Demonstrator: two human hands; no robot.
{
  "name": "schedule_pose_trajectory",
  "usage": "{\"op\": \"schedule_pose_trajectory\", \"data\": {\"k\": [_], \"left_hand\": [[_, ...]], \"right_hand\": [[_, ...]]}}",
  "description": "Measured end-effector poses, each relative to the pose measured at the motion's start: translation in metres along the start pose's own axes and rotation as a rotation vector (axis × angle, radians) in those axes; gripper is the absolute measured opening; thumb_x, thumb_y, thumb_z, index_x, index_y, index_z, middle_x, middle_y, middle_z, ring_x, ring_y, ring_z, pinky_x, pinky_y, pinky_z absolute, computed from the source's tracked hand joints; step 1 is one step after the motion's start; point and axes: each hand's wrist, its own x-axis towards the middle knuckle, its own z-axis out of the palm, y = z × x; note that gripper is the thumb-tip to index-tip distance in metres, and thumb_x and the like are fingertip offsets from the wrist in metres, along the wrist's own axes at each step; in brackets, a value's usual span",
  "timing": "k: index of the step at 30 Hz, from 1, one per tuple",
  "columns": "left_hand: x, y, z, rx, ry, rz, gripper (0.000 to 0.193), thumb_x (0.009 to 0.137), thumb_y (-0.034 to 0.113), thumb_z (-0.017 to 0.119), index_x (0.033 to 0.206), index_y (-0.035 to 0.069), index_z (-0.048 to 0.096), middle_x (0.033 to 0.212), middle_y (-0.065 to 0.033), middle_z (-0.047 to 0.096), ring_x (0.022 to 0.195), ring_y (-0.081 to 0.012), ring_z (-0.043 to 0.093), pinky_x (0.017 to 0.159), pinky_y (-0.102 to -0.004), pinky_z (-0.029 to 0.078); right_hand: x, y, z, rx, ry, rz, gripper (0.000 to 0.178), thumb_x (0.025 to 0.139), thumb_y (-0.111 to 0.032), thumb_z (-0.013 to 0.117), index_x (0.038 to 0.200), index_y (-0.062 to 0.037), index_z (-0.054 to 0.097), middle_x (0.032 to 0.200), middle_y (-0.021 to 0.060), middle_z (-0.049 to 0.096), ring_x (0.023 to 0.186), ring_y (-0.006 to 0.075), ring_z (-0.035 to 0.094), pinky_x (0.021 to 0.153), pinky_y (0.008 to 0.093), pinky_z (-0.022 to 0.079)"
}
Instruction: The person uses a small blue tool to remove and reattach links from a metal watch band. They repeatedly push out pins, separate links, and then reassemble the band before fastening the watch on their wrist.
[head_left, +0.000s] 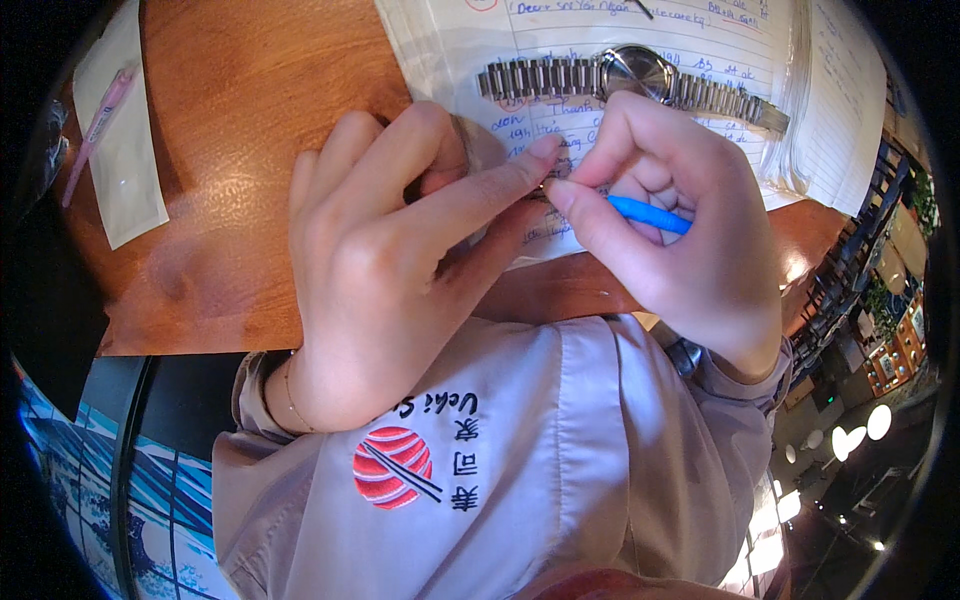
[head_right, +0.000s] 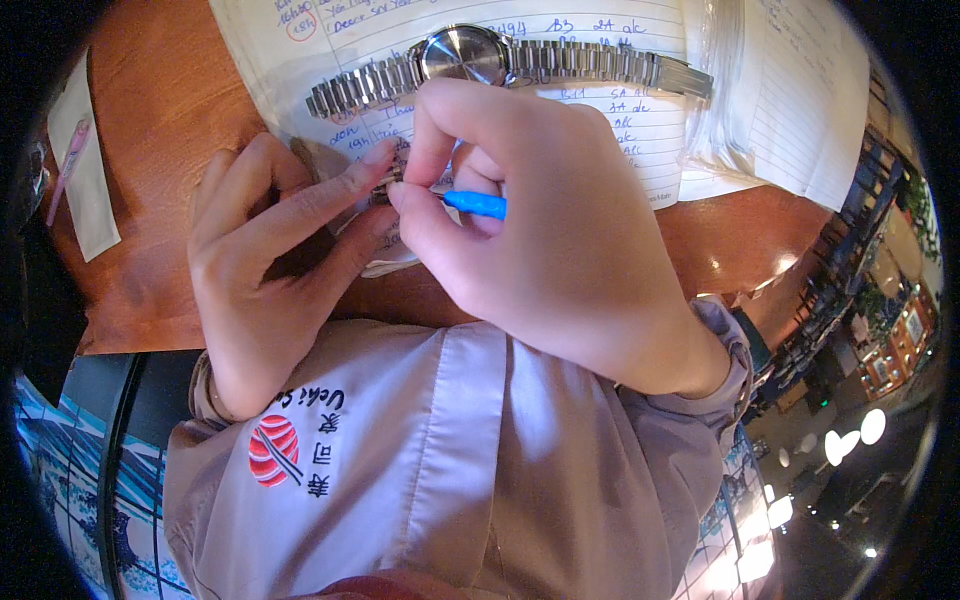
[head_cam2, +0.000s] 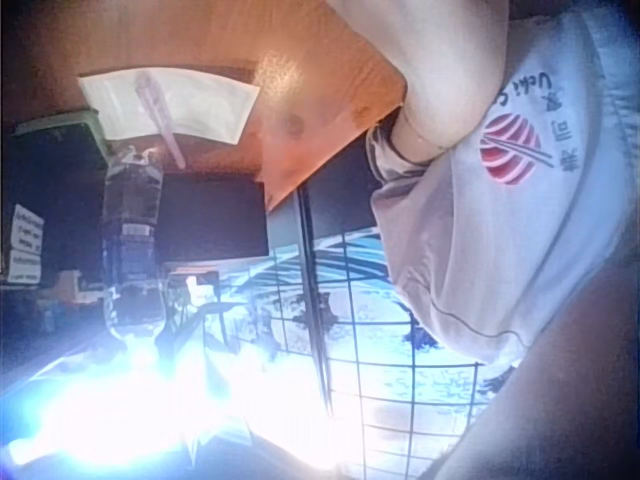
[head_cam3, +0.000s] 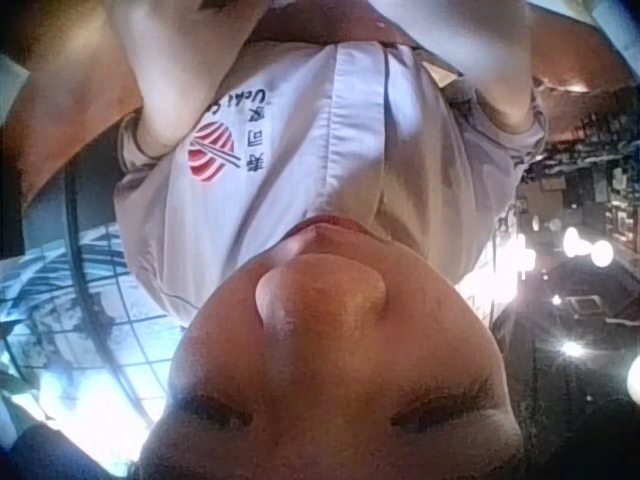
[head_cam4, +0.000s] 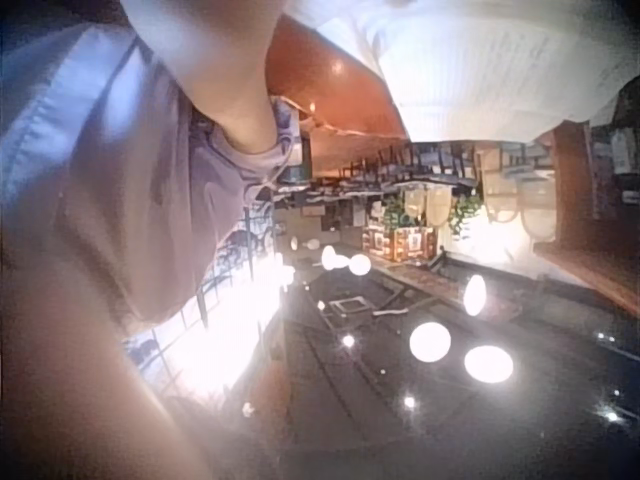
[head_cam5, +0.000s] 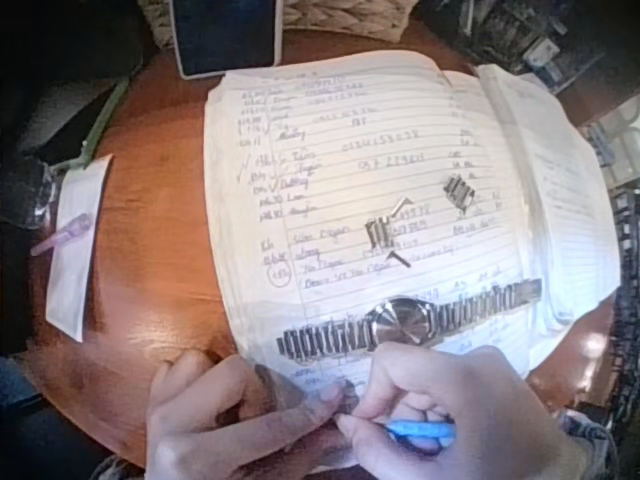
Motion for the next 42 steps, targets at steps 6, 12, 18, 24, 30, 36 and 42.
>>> {"op": "schedule_pose_trajectory", "data": {"k": [6,12,18,24,30,36,42], "left_hand": [[0.002,-0.001,-0.001,-0.027,-0.014,0.007,0.027,0.056,0.003,0.073,0.082,0.005,0.069,0.066,-0.0035,0.045,0.063,-0.0202,0.041,0.055,-0.0297,0.033],[-0.001,-0.002,0.001,-0.040,0.024,0.001,0.031,0.055,0.006,0.075,0.086,0.008,0.070,0.066,-0.0033,0.045,0.063,-0.0195,0.042,0.056,-0.0292,0.033],[0.000,-0.001,0.001,-0.024,0.017,0.007,0.036,0.056,0.008,0.076,0.092,0.010,0.071,0.066,-0.0026,0.046,0.063,-0.0185,0.042,0.056,-0.0289,0.033],[-0.001,-0.001,0.002,-0.031,0.016,-0.006,0.036,0.056,0.008,0.076,0.092,0.009,0.071,0.066,-0.0025,0.045,0.064,-0.0184,0.042,0.056,-0.0284,0.033],[-0.002,-0.001,0.001,-0.030,-0.001,-0.002,0.036,0.055,0.004,0.074,0.091,0.008,0.071,0.066,-0.0031,0.046,0.065,-0.0192,0.043,0.057,-0.0294,0.035],[-0.002,-0.003,-0.003,-0.033,0.006,-0.012,0.033,0.055,0.003,0.072,0.087,0.007,0.070,0.067,-0.0045,0.046,0.066,-0.0213,0.044,0.058,-0.0307,0.035],[0.003,-0.001,-0.005,0.010,-0.076,-0.008,0.033,0.061,0.008,0.072,0.094,0.012,0.071,0.065,-0.0038,0.043,0.063,-0.0212,0.041,0.058,-0.0337,0.033]], "right_hand": [[-0.011,-0.028,0.017,-0.605,0.106,-0.112,0.012,0.078,-0.004,0.060,0.076,-0.0080,0.050,0.053,0.0093,0.048,0.042,0.0243,0.050,0.043,0.0301,0.037],[0.001,-0.023,0.002,-0.459,0.037,-0.143,0.013,0.078,-0.002,0.061,0.073,-0.0062,0.050,0.048,0.0050,0.046,0.040,0.0139,0.047,0.041,0.0252,0.032],[0.001,-0.005,0.002,-0.084,0.032,-0.074,0.016,0.078,0.001,0.062,0.071,-0.0031,0.048,0.048,-0.0044,0.045,0.045,-0.0014,0.038,0.042,0.0179,0.025],[0.002,0.004,-0.002,-0.015,-0.038,-0.042,0.015,0.079,0.000,0.061,0.073,-0.0032,0.048,0.052,-0.0056,0.045,0.047,-0.0027,0.035,0.043,0.0169,0.022],[-0.008,-0.021,0.011,-0.499,0.092,-0.116,0.014,0.077,-0.005,0.062,0.074,-0.0062,0.048,0.053,0.0052,0.049,0.042,0.0157,0.046,0.043,0.0262,0.033],[0.001,-0.026,0.006,-0.454,0.062,-0.104,0.013,0.077,-0.005,0.061,0.072,-0.0050,0.048,0.055,0.0063,0.052,0.047,0.0165,0.056,0.045,0.0294,0.040],[0.000,-0.001,0.003,-0.106,0.013,-0.059,0.005,0.076,-0.009,0.060,0.080,-0.0061,0.057,0.064,0.0095,0.059,0.058,0.0226,0.062,0.051,0.0317,0.046]]}}
